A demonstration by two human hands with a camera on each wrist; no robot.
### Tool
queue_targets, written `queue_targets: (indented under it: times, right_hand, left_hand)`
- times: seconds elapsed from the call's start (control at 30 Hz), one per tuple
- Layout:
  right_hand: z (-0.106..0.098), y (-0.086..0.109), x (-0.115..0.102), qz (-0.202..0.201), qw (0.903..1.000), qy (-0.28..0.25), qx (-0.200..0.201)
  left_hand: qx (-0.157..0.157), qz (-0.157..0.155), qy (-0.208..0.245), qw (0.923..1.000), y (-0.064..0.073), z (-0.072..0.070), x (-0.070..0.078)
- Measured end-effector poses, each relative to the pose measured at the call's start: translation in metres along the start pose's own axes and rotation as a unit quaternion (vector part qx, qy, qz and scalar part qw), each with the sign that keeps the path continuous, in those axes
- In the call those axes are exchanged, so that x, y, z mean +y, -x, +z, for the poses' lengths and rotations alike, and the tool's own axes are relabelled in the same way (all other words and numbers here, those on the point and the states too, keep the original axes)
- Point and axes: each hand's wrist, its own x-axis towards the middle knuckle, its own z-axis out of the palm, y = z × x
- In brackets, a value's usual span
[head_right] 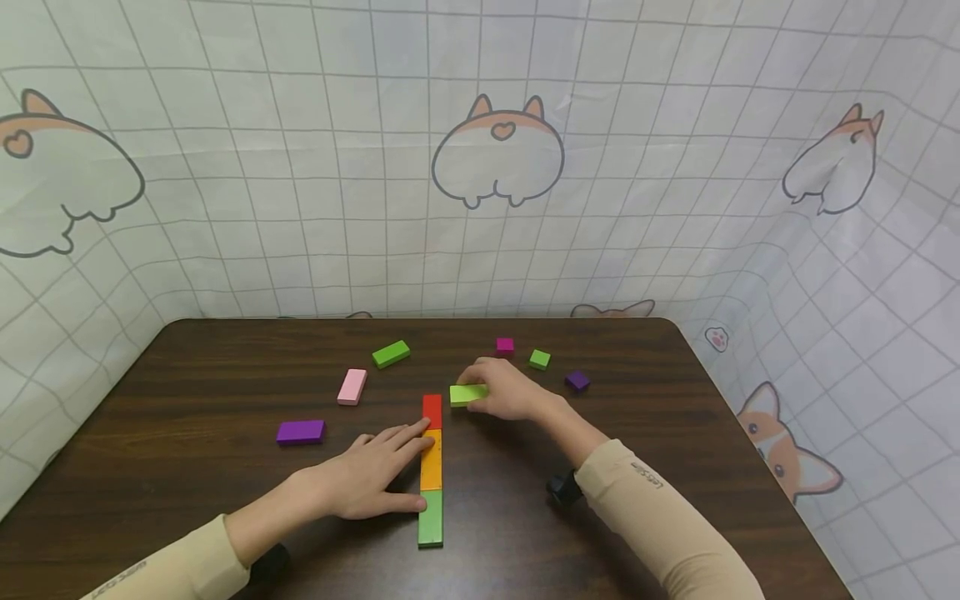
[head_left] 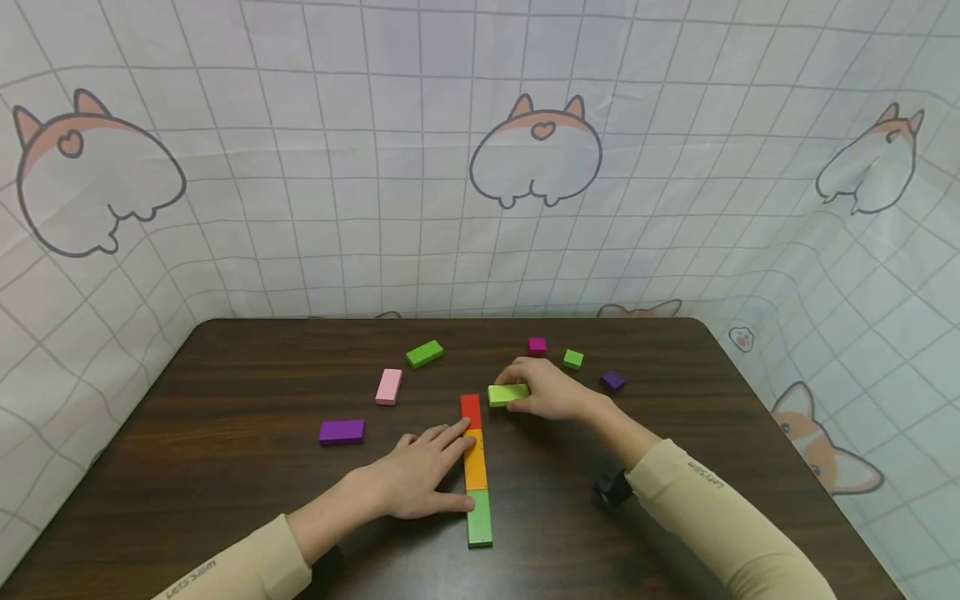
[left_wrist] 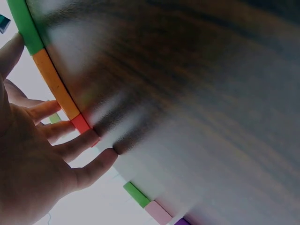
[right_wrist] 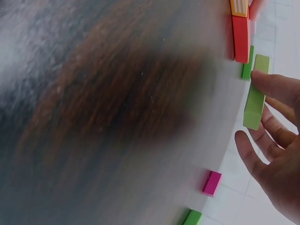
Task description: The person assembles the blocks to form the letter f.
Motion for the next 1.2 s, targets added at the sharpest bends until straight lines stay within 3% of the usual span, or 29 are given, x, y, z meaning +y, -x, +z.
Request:
queue_targets:
  times: [1.2]
  right_hand:
    - [0.017, -0.017, 0.0, 0.015, 0.9991, -0.003, -0.038]
  left_hand:
    - [-0.005, -0.002, 0.002, 1.0, -0.003, -0.001, -0.003]
